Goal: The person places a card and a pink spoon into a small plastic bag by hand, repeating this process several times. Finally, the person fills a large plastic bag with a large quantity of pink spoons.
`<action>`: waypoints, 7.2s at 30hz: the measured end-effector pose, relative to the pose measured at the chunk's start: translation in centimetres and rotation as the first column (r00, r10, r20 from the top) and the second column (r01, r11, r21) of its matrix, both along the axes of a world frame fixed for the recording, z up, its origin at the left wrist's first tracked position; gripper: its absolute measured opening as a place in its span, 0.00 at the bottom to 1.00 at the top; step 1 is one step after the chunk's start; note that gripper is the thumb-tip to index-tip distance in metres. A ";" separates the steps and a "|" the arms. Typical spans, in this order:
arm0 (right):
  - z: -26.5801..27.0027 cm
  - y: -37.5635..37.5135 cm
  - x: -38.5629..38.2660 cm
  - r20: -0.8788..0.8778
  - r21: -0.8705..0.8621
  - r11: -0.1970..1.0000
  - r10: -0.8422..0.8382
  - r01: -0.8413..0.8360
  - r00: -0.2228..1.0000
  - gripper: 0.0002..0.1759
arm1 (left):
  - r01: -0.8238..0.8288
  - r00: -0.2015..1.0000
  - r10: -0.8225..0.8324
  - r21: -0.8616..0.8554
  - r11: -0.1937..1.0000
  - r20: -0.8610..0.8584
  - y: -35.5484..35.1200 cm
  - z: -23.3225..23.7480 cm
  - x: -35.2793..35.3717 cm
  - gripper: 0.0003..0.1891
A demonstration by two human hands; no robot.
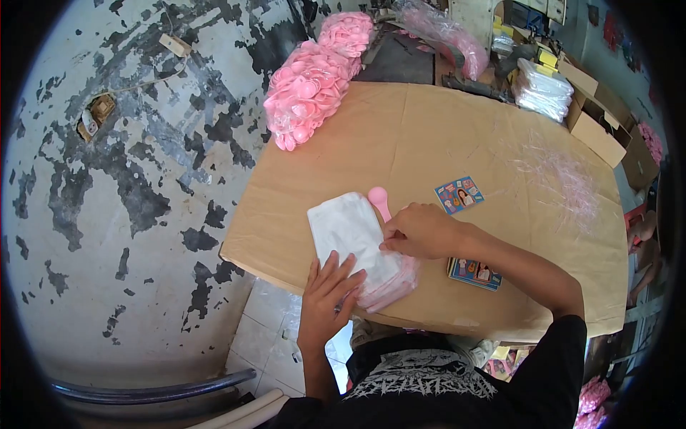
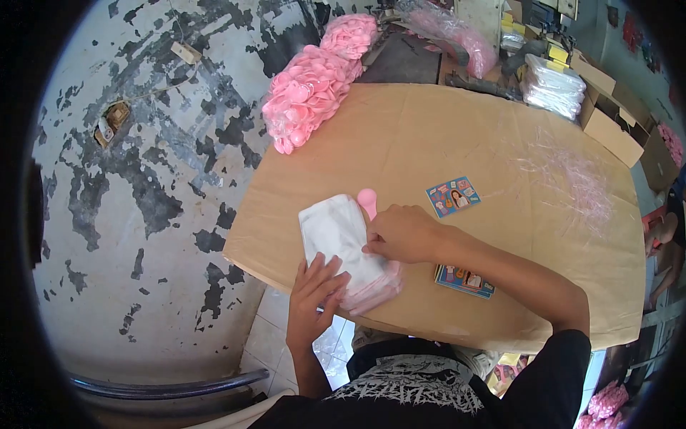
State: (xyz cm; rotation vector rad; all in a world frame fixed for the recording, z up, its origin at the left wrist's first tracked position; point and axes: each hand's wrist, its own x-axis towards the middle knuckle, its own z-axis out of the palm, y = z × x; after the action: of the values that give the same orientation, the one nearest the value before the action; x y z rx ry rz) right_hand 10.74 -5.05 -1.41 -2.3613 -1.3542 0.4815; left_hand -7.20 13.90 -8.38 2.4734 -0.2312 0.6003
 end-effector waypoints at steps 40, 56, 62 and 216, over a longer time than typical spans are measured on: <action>3.4 -14.7 -0.8 -0.490 0.297 0.807 -0.331 0.511 0.807 0.12 | 0.028 0.877 -0.452 -0.956 -0.293 0.165 -14.4 2.0 10.0 0.12; 1.9 -15.9 -0.3 -0.415 0.475 0.761 -0.249 0.442 0.875 0.11 | 0.083 0.997 0.014 -0.984 -0.157 0.081 -14.0 3.0 10.1 0.23; 1.7 -15.0 -1.9 -0.503 0.456 0.756 -0.217 0.470 0.837 0.12 | 0.109 0.990 -0.074 -0.989 -0.102 0.116 -15.1 3.8 9.4 0.24; 3.8 -11.0 0.8 0.566 0.439 0.890 -0.166 -0.124 0.808 0.09 | 0.121 0.901 -0.230 -0.296 0.947 -0.368 -12.9 8.5 8.4 0.19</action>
State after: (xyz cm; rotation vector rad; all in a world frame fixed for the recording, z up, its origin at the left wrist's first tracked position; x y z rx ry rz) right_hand 11.57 -16.08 2.37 -2.1757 -1.4699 -0.5998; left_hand 1.17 0.98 0.07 2.2187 -0.1963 0.0352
